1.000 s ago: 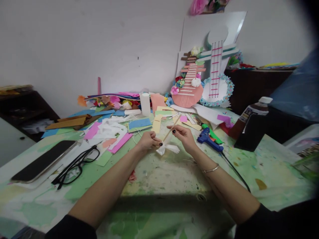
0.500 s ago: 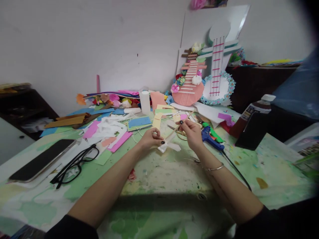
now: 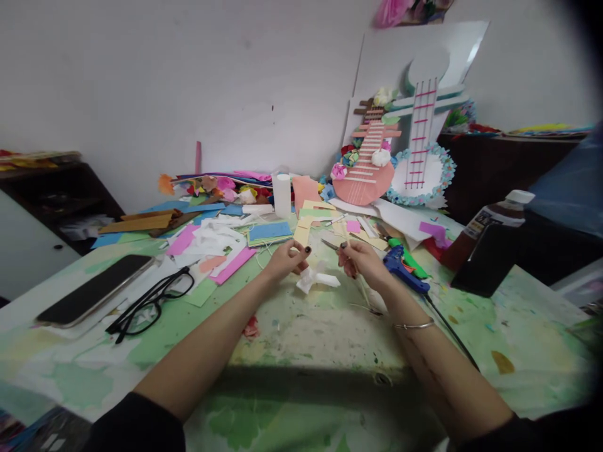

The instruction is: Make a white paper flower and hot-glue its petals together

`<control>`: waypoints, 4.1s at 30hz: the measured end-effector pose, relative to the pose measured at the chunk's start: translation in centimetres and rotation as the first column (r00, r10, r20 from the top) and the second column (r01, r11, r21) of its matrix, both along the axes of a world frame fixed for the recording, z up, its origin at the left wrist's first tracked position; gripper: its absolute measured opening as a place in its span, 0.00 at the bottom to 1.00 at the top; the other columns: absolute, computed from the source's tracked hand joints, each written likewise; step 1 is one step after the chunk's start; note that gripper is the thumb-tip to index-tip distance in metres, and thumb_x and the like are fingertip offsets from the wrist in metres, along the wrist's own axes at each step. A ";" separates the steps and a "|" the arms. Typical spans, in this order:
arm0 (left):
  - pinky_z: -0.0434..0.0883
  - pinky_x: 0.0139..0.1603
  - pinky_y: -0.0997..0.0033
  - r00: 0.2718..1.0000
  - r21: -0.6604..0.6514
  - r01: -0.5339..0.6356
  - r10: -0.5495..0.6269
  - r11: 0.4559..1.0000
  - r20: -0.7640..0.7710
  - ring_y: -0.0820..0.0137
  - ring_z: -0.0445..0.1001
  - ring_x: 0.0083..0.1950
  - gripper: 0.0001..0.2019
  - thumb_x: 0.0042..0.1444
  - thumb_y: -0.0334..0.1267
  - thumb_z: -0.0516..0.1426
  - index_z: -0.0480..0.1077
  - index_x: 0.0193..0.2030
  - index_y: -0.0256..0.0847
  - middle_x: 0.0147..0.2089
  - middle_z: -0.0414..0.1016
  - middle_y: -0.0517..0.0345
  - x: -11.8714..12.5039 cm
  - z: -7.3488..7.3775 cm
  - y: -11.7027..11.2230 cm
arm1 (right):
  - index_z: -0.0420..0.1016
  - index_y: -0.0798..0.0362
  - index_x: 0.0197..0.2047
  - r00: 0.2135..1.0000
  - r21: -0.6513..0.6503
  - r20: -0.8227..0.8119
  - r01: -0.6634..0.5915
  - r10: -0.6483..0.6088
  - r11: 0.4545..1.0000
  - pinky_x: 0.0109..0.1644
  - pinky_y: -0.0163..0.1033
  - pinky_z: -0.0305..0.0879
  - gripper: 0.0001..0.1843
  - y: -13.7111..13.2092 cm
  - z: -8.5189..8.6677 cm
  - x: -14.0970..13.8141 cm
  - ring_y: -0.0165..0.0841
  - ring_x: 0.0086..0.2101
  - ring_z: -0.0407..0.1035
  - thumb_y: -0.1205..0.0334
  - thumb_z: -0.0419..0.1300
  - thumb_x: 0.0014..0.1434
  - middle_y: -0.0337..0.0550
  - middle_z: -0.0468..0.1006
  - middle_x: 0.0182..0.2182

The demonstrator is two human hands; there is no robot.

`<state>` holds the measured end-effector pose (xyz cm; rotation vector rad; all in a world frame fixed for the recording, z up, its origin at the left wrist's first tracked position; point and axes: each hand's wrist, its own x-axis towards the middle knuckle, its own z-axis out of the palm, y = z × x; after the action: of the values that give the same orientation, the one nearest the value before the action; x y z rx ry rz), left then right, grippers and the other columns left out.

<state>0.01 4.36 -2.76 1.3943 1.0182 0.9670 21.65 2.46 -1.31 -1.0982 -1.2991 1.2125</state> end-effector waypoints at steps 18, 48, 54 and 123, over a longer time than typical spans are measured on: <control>0.67 0.33 0.75 0.993 0.231 0.103 -0.086 0.968 -0.083 0.71 0.73 0.32 0.12 0.43 0.38 0.65 0.74 0.33 0.34 0.33 0.76 0.52 0.4 -0.2 -0.3 | 0.73 0.55 0.24 0.999 0.145 0.020 0.040 -0.044 0.989 0.24 0.33 0.52 0.15 -0.5 0.5 -0.7 0.25 0.22 0.60 0.51 0.64 0.48 0.38 0.71 0.22; 0.68 0.28 0.74 0.997 0.191 0.011 0.005 0.981 -0.081 0.69 0.73 0.32 0.15 0.37 0.35 0.66 0.75 0.35 0.35 0.32 0.76 0.53 0.1 0.5 -0.3 | 0.61 0.42 0.63 0.898 0.340 -0.147 -0.348 0.415 0.874 0.53 0.51 0.66 0.41 -2.9 3.2 0.4 0.47 0.56 0.64 0.44 0.61 0.46 0.43 0.54 0.67; 0.68 0.28 0.74 0.981 0.299 -0.038 0.092 0.954 -0.168 0.68 0.74 0.31 0.11 0.38 0.32 0.65 0.76 0.32 0.36 0.34 0.78 0.53 0.0 0.4 -0.1 | 0.73 0.49 0.50 0.943 0.262 -0.245 -0.158 0.224 0.952 0.51 0.51 0.68 0.25 -2.0 2.3 0.0 0.42 0.47 0.72 0.45 0.53 0.55 0.49 0.73 0.55; 0.67 0.33 0.72 0.995 0.146 0.045 -0.056 0.988 0.077 0.71 0.73 0.30 0.11 0.34 0.32 0.67 0.75 0.29 0.35 0.28 0.76 0.57 0.0 1.1 -1.2 | 0.69 0.53 0.40 0.877 0.300 0.469 -0.274 0.109 0.914 0.21 0.29 0.58 0.08 -1.9 0.2 -1.3 0.23 0.14 0.63 0.63 0.55 0.57 0.41 0.81 0.27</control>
<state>0.04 3.19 -1.67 1.4798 0.8624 1.0683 20.36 0.53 -1.13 -1.0208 -1.9401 0.8325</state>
